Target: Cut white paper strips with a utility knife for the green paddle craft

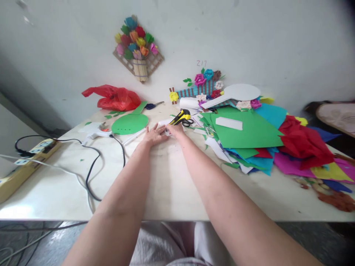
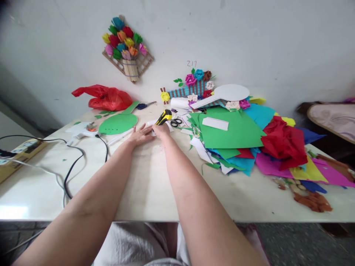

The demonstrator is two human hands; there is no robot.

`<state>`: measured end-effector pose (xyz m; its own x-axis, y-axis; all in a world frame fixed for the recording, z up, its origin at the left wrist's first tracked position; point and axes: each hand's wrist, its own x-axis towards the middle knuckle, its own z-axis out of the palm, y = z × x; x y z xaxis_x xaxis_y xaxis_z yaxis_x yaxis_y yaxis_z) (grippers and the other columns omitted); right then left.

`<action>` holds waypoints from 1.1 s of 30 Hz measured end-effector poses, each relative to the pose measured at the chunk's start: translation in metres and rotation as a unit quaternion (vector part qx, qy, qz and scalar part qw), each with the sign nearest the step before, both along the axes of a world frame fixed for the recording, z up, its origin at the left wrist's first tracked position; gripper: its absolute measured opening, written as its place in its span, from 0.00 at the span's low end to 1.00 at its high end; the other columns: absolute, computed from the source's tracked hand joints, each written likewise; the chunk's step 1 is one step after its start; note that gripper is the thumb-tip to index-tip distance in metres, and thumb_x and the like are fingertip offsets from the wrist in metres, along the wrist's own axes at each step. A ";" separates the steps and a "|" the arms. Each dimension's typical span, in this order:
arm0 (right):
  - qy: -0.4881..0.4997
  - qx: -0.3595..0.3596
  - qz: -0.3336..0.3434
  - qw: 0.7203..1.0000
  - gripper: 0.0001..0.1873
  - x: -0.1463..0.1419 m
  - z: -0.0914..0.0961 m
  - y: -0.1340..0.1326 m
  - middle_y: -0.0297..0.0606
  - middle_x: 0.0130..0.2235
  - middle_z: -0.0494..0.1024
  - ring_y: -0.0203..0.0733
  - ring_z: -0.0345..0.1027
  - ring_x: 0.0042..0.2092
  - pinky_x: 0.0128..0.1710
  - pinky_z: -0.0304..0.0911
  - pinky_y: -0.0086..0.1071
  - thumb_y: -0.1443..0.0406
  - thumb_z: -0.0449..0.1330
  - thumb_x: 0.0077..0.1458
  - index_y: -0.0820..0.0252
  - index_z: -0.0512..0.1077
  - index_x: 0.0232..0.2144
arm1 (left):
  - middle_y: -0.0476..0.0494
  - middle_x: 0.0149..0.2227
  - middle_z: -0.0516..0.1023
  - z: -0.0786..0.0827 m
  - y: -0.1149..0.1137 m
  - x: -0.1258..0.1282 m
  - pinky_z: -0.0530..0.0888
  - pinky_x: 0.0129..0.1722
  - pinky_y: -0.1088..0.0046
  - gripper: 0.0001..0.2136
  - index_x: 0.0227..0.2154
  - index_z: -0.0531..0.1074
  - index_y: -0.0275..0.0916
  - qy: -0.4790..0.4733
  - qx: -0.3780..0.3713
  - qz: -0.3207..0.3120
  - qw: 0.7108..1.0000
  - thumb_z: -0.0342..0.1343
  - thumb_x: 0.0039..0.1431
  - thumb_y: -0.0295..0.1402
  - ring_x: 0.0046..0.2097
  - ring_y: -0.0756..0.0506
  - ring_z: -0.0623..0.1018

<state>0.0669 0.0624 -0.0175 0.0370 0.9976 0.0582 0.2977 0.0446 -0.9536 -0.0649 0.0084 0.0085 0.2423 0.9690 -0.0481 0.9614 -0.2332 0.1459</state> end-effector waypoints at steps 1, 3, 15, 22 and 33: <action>0.004 0.000 -0.005 1.000 0.04 -0.001 -0.001 0.001 0.32 0.21 0.72 0.36 0.67 0.26 0.28 0.63 0.28 0.65 0.58 0.44 0.58 0.71 0.22 | 0.58 0.72 0.49 0.000 0.001 0.000 0.37 0.65 0.36 0.31 0.69 0.49 0.58 -0.002 -0.004 0.000 1.000 0.47 0.63 0.47 0.72 0.34 0.43; 0.011 0.001 -0.016 1.000 0.03 -0.001 -0.001 0.002 0.32 0.22 0.72 0.37 0.67 0.26 0.28 0.63 0.28 0.65 0.58 0.44 0.58 0.72 0.24 | 0.58 0.72 0.48 -0.001 0.003 -0.001 0.37 0.64 0.35 0.31 0.69 0.49 0.59 -0.004 -0.005 0.001 1.000 0.47 0.64 0.47 0.72 0.34 0.44; 0.034 0.003 -0.025 0.999 0.03 -0.001 -0.001 -0.003 0.34 0.26 0.75 0.38 0.69 0.30 0.30 0.64 0.28 0.65 0.60 0.43 0.58 0.72 0.25 | 0.55 0.71 0.49 -0.002 0.006 -0.002 0.37 0.64 0.36 0.30 0.69 0.50 0.56 -0.016 -0.012 0.006 1.000 0.46 0.64 0.44 0.72 0.37 0.47; 0.030 0.026 -0.013 0.999 0.01 0.003 0.006 -0.015 0.32 0.22 0.71 0.38 0.69 0.29 0.32 0.64 0.29 0.68 0.59 0.42 0.59 0.70 0.21 | 0.54 0.72 0.47 0.001 0.005 -0.002 0.39 0.64 0.34 0.30 0.69 0.53 0.50 -0.004 -0.019 0.002 1.000 0.37 0.63 0.31 0.72 0.40 0.46; 0.050 0.027 -0.006 0.998 0.02 0.007 0.011 -0.021 0.32 0.23 0.73 0.37 0.69 0.30 0.31 0.65 0.27 0.69 0.59 0.40 0.59 0.70 0.20 | 0.54 0.72 0.49 -0.003 0.005 -0.002 0.40 0.65 0.36 0.29 0.69 0.53 0.51 0.009 0.000 0.002 1.000 0.34 0.65 0.31 0.72 0.41 0.47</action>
<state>0.0738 0.0415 -0.0068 0.0575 0.9926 0.1068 0.2014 0.0932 -0.9751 -0.0670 0.0133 0.0052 0.2372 0.9700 -0.0526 0.9649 -0.2290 0.1283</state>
